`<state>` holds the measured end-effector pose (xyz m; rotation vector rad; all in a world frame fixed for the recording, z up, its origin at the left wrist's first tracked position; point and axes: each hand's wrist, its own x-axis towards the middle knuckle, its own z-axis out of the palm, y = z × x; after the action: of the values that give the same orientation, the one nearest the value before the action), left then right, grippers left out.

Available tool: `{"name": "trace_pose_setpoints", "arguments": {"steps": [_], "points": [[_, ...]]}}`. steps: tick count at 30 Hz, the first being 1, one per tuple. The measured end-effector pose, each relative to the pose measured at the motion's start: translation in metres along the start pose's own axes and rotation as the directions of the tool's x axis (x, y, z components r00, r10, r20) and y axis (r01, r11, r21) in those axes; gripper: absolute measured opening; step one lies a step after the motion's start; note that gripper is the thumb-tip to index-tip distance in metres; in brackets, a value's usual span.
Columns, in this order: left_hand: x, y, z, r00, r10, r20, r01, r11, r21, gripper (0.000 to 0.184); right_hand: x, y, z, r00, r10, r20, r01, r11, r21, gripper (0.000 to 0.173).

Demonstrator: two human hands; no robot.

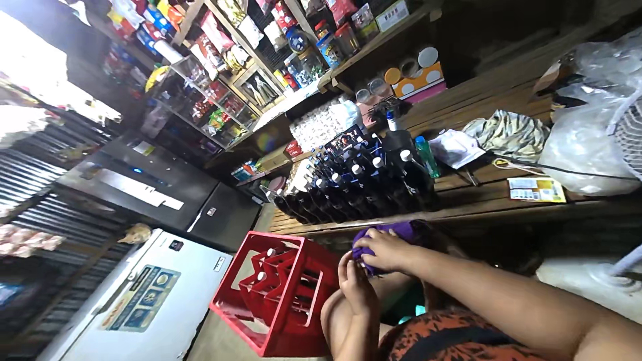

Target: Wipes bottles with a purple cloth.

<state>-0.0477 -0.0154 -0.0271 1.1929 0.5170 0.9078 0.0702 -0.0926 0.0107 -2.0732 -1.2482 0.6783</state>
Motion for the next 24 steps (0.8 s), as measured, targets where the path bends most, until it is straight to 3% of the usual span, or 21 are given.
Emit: {"name": "trace_pose_setpoints", "arguments": {"steps": [6,12,16,21,24], "points": [[-0.001,-0.007,0.0,1.0,-0.01,-0.02,0.01,1.0,-0.008,0.027,0.009,0.044,-0.012,0.978,0.207,-0.039,-0.202,0.974,0.104,0.061],[-0.011,-0.001,0.002,0.996,0.045,0.08,-0.044,0.999,-0.01,0.026,0.009,0.113,-0.021,0.88,0.457,-0.126,-0.408,0.866,0.291,0.057],[-0.014,0.003,0.003,0.993,0.074,0.093,-0.075,0.997,0.009,0.024,0.007,0.081,-0.025,0.875,0.481,-0.061,-0.468,0.871,0.153,0.05],[-0.011,-0.004,0.0,0.992,0.089,0.093,-0.091,0.996,0.01,0.024,-0.008,0.0,-0.023,0.968,0.248,0.04,-0.246,0.968,-0.039,0.05],[-0.013,-0.003,0.001,0.992,0.08,0.096,-0.081,0.997,0.01,0.023,-0.021,-0.035,-0.018,0.978,0.2,0.065,-0.19,0.972,-0.138,0.048]]}}
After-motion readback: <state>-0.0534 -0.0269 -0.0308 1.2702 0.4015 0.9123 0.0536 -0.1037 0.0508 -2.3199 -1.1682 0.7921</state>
